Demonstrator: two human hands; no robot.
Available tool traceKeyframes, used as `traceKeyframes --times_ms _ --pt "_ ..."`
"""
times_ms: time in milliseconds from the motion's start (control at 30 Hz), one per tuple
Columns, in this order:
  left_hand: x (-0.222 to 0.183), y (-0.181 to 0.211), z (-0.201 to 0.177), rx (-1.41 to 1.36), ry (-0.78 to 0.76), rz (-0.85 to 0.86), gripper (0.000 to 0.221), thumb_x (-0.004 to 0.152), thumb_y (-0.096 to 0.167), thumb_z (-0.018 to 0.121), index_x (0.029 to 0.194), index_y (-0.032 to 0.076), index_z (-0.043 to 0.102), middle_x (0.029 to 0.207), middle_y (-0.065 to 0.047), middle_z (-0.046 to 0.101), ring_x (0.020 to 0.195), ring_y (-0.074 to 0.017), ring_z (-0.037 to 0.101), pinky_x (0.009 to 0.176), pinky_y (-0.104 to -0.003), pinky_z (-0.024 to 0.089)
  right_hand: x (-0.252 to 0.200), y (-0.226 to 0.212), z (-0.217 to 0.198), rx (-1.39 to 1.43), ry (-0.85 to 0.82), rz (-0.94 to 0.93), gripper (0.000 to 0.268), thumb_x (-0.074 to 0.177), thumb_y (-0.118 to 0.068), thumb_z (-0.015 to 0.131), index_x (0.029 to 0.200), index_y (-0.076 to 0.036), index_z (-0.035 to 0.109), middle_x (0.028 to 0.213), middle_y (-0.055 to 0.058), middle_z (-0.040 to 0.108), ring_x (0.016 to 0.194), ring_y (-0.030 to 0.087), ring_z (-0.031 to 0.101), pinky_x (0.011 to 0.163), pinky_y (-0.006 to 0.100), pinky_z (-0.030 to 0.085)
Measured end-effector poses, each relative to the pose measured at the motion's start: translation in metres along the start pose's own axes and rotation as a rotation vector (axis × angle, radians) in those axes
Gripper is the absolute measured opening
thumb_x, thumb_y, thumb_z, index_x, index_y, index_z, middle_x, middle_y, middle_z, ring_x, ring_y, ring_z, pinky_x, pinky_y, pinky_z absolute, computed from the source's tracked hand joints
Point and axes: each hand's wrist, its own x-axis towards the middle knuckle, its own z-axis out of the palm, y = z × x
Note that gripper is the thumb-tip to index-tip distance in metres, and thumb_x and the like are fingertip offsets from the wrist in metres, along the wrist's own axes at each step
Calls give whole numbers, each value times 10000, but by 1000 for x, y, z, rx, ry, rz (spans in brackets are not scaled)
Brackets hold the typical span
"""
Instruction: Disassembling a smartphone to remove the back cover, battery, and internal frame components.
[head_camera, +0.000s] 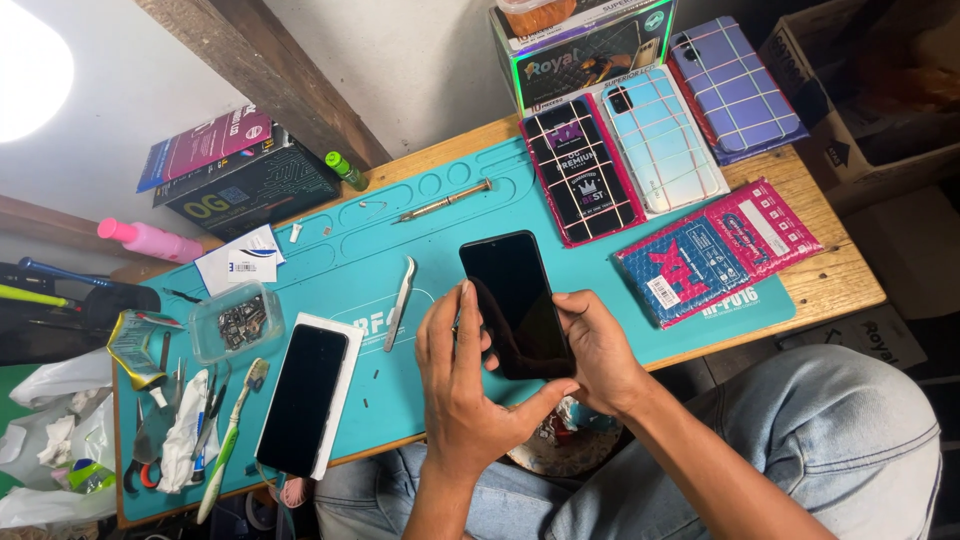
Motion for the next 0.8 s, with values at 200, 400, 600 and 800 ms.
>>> traceKeyframes --times_ms 200,400,600,800 --pt "1 0 0 -10 13 19 1272 778 672 926 1640 -60 345 1610 -243 508 1472 -405 541 1215 -550 478 -2 0 4 -47 205 50 387 1014 -382 521 904 -49 685 876 100 677 844 280 653 890 440 541" --pt "-1 1 0 -24 0 -10 1293 750 646 963 1652 -38 338 1616 -243 492 1469 -417 515 1127 -478 581 -2 2 1 -19 64 -11 403 1044 -354 467 798 -89 646 755 39 632 698 200 577 745 361 503" --pt "0 1 0 -24 -1 -5 1302 741 646 967 1643 -56 342 1610 -245 502 1472 -410 522 1177 -503 534 -2 0 2 -49 70 0 407 1042 -357 474 807 -81 661 774 50 642 726 208 594 772 368 511" --pt "0 3 -2 -64 -45 -47 1273 760 672 922 1647 -23 330 1622 -229 473 1467 -414 494 646 -307 713 -4 -4 -2 -55 -7 64 547 1028 -519 441 1004 -66 745 858 77 684 804 249 636 835 401 518"
